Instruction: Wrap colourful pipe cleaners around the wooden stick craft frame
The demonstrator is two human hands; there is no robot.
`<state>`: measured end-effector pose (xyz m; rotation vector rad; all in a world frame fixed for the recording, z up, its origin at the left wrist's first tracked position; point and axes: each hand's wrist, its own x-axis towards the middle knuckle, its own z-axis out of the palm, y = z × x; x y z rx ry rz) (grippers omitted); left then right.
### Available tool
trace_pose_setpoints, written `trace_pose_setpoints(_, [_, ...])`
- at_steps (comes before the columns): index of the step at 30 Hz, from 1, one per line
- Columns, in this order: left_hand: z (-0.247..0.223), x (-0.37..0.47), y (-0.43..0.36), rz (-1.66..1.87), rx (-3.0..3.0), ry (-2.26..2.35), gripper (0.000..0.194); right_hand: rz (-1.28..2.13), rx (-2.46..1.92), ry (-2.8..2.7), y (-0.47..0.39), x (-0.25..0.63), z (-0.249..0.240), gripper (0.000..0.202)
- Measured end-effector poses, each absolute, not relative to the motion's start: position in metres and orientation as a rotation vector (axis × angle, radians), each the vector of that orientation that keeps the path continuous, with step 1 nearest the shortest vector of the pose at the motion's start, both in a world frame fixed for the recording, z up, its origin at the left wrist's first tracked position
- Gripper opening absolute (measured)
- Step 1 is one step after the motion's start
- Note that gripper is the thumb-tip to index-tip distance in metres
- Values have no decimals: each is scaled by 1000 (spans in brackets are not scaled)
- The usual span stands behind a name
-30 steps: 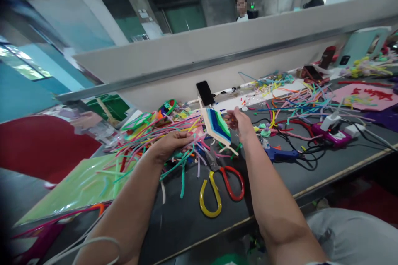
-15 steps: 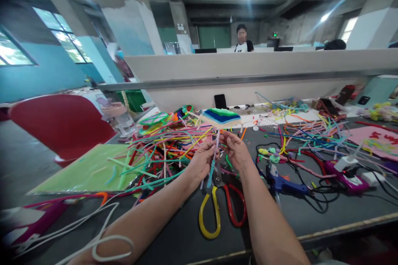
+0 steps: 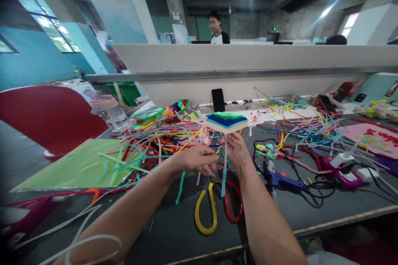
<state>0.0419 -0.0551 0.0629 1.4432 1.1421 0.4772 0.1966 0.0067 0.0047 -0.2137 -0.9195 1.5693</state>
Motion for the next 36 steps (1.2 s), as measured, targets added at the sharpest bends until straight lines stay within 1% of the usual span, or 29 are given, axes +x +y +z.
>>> trace_pose_setpoints(1, [75,30,-56,436,1555,1176,43,1590,-208,-909,5,196,6,15])
trace_pose_setpoints(2, [87,20,-56,520,1650,1217,42,1618,-204,-907,2,194,8,15])
trace_pose_setpoints(3, [97,10,-56,700,1724,1264,40,1656,-203,-911,-1,192,9,16])
trace_pose_setpoints(5, [110,-4,-56,1170,1857,1320,29,1754,-206,-926,-9,186,12,16])
trace_pose_setpoints(6, [113,-10,-54,1321,1898,1328,24,1809,-212,-937,-13,182,12,16])
trace_pose_setpoints(7, [115,-14,-53,1391,1922,1321,23,1863,-223,-949,-17,178,13,16])
trace_pose_setpoints(8, [115,-18,-50,1378,1928,1299,23,1912,-241,-962,-21,174,13,14])
trace_pose_setpoints(10, [113,-24,-46,1233,1883,1229,24,1988,-279,-995,-27,168,13,14])
trace_pose_setpoints(12, [112,-29,-43,1097,1797,1164,22,2036,-298,-1016,-31,164,13,14])
trace_pose_setpoints(14, [112,-31,-42,1036,1718,1134,21,2062,-297,-1022,-32,162,12,12])
trace_pose_setpoints(17, [113,-29,-42,1028,1649,1102,25,2078,-331,-1008,-32,162,11,12])
trace_pose_setpoints(22, [107,-23,-40,917,1769,1085,19,2098,-354,-1033,-33,161,11,11])
trace_pose_setpoints(29, [95,-23,-33,901,1937,1293,31,2092,-457,-1017,-35,157,11,12])
trace_pose_setpoints(34, [97,-23,-35,862,1846,1260,30,2111,-517,-1014,-22,165,3,10])
trace_pose_setpoints(36, [100,-26,-38,876,1792,1233,27,2084,-594,-984,-12,174,2,13])
